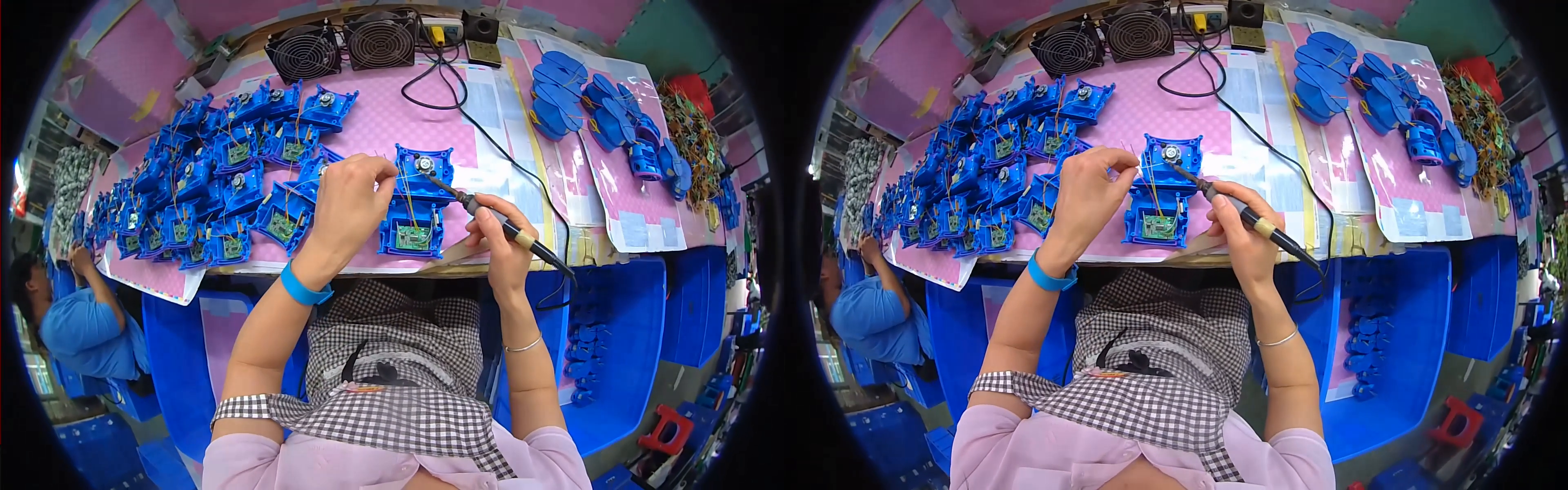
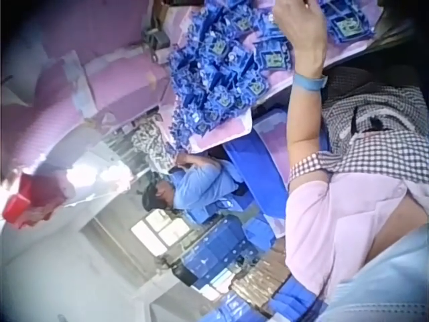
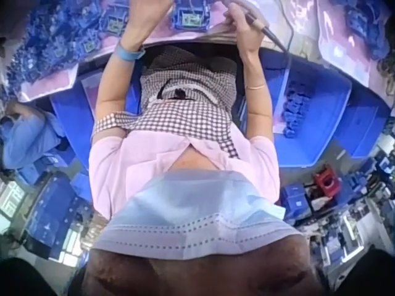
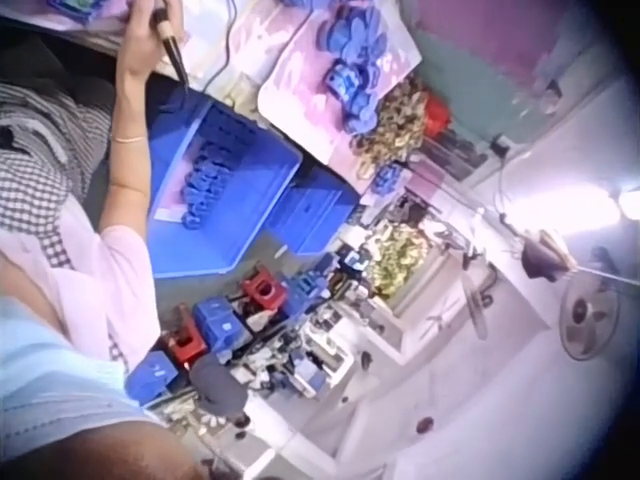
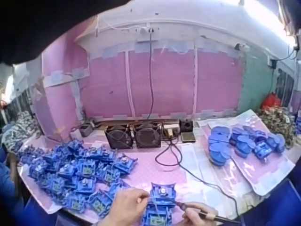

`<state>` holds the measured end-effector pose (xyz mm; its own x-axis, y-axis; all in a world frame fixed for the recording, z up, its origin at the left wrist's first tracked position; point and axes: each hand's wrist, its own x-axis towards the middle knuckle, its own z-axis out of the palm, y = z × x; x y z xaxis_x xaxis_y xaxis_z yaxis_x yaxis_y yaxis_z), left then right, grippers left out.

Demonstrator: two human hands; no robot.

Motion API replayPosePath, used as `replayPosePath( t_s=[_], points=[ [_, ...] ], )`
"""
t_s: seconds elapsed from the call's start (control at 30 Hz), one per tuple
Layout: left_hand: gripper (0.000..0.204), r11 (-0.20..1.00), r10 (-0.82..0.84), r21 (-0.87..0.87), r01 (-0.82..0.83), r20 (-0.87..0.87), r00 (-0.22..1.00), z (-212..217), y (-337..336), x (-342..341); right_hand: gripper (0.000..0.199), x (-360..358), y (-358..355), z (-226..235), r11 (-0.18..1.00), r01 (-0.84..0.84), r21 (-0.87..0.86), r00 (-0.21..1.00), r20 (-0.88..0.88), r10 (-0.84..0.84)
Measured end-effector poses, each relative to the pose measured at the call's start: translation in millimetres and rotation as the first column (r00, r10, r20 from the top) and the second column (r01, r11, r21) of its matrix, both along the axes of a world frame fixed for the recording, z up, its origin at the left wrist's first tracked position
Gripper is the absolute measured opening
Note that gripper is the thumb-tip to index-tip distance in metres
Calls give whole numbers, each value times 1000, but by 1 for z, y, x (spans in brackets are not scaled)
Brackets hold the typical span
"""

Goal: Soldering and assembling small blue electronic cooling fans at a factory workbench.

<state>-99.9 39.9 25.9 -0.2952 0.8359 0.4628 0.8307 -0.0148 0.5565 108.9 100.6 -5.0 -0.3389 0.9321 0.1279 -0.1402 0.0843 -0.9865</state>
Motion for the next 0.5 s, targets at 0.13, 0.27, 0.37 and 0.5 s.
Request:
replayPosePath(
  t_s=[0.13, 0.27, 0.37, 0.5],
  points=[
    [13, 999, -1, -46, 0, -32, 1000, -2, 8, 2, 24, -2, 4, -5, 1000, -13, -27, 1000, 21, 13],
    [13, 999, -15, -51, 12, -61, 998, -2, 14, 3, 24, -2, 6, -9, 1000, -19, -18, 1000, -13, 19],
    [12, 998, -25, -65, 20, -79, 997, -3, 17, 4, 24, -2, 5, -8, 1000, -24, -18, 1000, -14, 24],
    [10, 996, -29, -82, 23, -62, 998, -1, 17, 6, 25, -3, 6, -8, 999, -33, 5, 999, -7, 33]
  ],
)
